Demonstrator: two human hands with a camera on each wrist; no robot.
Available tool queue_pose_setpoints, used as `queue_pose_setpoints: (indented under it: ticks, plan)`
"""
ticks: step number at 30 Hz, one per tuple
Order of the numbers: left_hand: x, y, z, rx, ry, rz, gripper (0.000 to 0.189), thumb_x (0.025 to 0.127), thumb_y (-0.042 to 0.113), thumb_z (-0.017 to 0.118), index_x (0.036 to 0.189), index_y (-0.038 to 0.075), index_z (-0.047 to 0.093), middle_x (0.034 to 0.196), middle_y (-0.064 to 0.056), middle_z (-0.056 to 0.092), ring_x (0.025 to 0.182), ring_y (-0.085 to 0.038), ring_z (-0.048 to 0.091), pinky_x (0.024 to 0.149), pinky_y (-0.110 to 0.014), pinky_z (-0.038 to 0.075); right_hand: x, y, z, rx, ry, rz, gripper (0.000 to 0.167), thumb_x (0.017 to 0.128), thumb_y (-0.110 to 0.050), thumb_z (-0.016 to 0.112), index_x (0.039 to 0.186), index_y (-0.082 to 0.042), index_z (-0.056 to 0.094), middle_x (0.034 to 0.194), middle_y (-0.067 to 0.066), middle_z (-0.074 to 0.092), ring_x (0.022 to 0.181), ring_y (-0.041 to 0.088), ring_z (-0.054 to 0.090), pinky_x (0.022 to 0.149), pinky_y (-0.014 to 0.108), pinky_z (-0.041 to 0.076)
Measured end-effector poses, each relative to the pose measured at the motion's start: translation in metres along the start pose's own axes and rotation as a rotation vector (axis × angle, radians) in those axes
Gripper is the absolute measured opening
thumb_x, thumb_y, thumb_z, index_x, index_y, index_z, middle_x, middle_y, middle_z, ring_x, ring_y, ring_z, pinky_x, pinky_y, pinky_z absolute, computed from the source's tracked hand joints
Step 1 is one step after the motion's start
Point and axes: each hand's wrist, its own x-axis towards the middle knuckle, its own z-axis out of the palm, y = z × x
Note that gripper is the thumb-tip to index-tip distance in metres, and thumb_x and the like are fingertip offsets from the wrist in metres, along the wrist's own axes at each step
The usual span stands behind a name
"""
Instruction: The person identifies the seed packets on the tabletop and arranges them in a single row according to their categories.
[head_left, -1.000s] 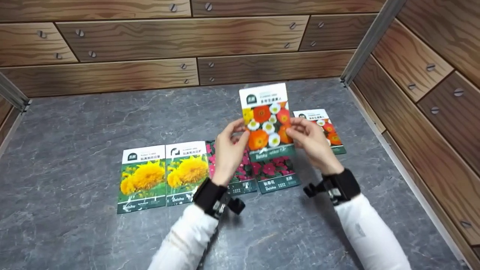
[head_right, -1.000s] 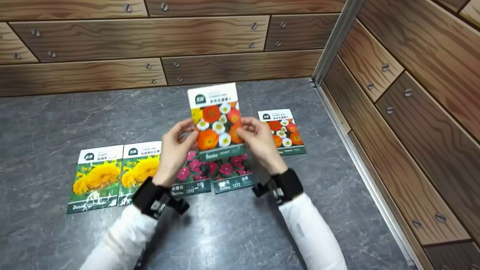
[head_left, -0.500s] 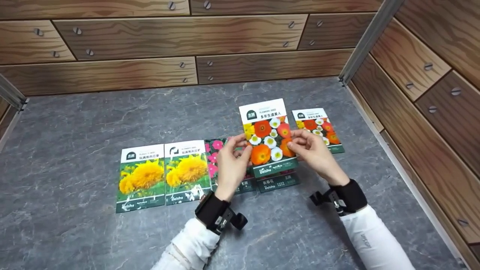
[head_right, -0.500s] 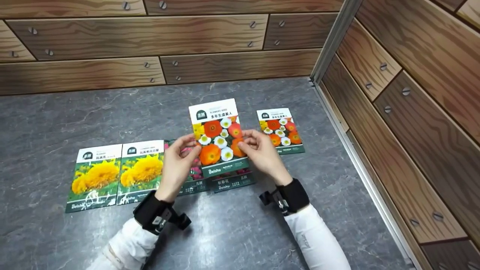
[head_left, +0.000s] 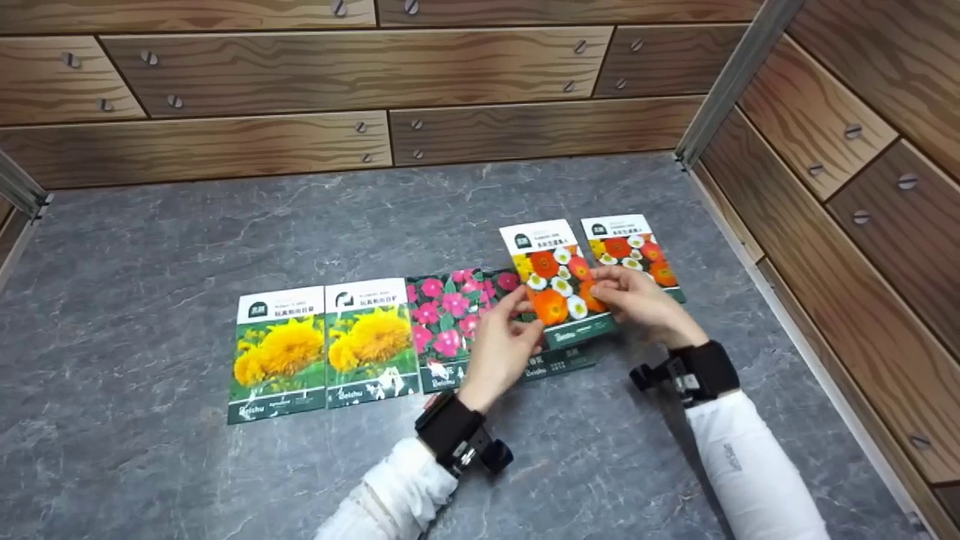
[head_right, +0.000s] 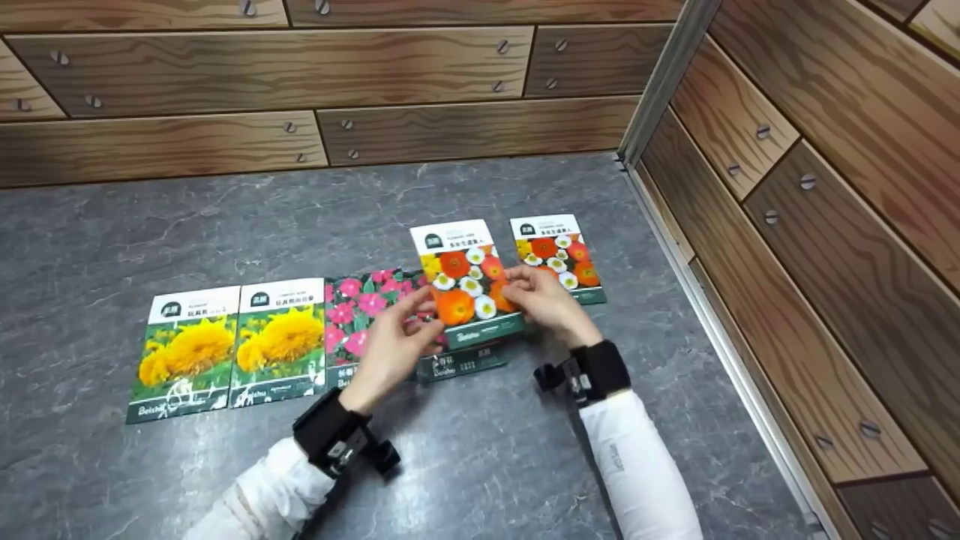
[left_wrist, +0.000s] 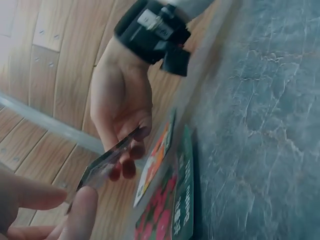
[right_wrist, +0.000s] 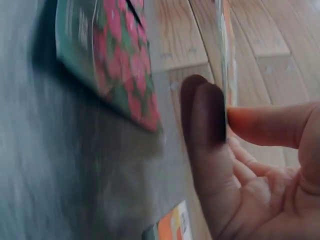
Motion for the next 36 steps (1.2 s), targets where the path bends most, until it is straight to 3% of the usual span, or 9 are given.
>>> queue_pose_setpoints:
  ticks: [5,11,13,15,19,27,31,33,36]
  plan:
    - [0.007,0.007,0.016,0.148,-0.073,0.029,0.063,0.099,0.002,0.064,0.157,-0.003,0.042,0.147,-0.021,0.064,0.095,-0.021,0.077,0.073,-0.019,0.062,0.016,0.010,-0.017,0.015,-0.025,0.097,0.052,0.109,-0.023,0.052,0.153,0.004,0.041,0.105,-0.011,0.060,0.086,-0.001,0.056,0.068,0.020,0.052]
    - [0.017,0.014,0.040,0.249,-0.134,-0.031,0.065,0.102,0.007,0.064,0.161,0.000,0.037,0.158,-0.019,0.054,0.083,-0.010,0.066,0.069,-0.018,0.056,0.017,0.021,-0.035,0.069,0.000,0.140,0.055,0.110,-0.023,0.051,0.156,0.004,0.036,0.106,-0.011,0.059,0.088,-0.001,0.060,0.071,0.019,0.055]
    - [0.020,0.014,0.048,0.293,-0.139,-0.042,0.064,0.103,0.009,0.064,0.160,0.000,0.038,0.159,-0.019,0.053,0.091,-0.013,0.068,0.079,-0.022,0.060,0.014,0.024,-0.042,0.076,0.018,0.144,0.055,0.110,-0.022,0.051,0.156,0.005,0.036,0.107,-0.011,0.059,0.088,-0.002,0.060,0.071,0.018,0.056]
    - [0.022,0.014,0.055,0.350,-0.147,-0.050,0.062,0.103,0.011,0.064,0.160,0.000,0.040,0.161,-0.020,0.051,0.113,-0.020,0.070,0.099,-0.029,0.060,0.011,0.026,-0.048,0.073,0.038,0.145,0.054,0.110,-0.021,0.051,0.155,0.005,0.036,0.106,-0.011,0.058,0.087,-0.002,0.060,0.071,0.017,0.056]
    - [0.025,0.012,0.068,0.454,-0.169,-0.038,0.056,0.103,0.015,0.065,0.155,0.000,0.048,0.159,-0.019,0.054,0.145,-0.028,0.056,0.124,-0.038,0.047,0.005,0.030,-0.060,0.022,0.075,0.137,0.052,0.109,-0.022,0.052,0.151,0.006,0.040,0.102,-0.012,0.057,0.081,-0.003,0.058,0.065,0.015,0.053]
    - [0.021,0.010,0.082,0.764,-0.183,0.171,0.040,0.100,0.017,0.069,0.139,0.010,0.068,0.150,-0.010,0.063,0.132,-0.025,0.067,0.108,-0.035,0.059,-0.007,0.039,-0.069,-0.058,0.078,0.086,0.049,0.109,-0.018,0.052,0.146,0.013,0.045,0.092,-0.014,0.062,0.072,-0.003,0.056,0.061,0.015,0.050]
    - [0.020,0.005,0.084,0.953,-0.268,0.273,0.037,0.102,0.023,0.067,0.139,0.015,0.068,0.152,-0.006,0.062,0.138,-0.024,0.062,0.104,-0.035,0.062,-0.014,0.039,-0.065,-0.214,0.085,0.061,0.046,0.109,-0.020,0.053,0.142,0.012,0.050,0.110,0.011,0.070,0.081,0.001,0.058,0.067,0.015,0.050]
    - [0.020,0.001,0.084,1.051,-0.311,0.319,0.037,0.104,0.026,0.066,0.139,0.017,0.068,0.151,-0.004,0.062,0.141,-0.023,0.059,0.102,-0.034,0.062,-0.017,0.038,-0.062,-0.291,0.095,0.041,0.045,0.109,-0.021,0.054,0.139,0.013,0.054,0.122,0.026,0.068,0.091,0.011,0.063,0.072,0.015,0.050]
    - [0.020,-0.004,0.084,1.147,-0.357,0.356,0.036,0.106,0.029,0.062,0.139,0.018,0.068,0.150,-0.002,0.061,0.144,-0.021,0.057,0.103,-0.034,0.062,-0.020,0.038,-0.057,-0.400,0.114,0.009,0.045,0.108,-0.024,0.055,0.134,0.013,0.058,0.129,0.035,0.065,0.106,0.028,0.067,0.077,0.017,0.049]
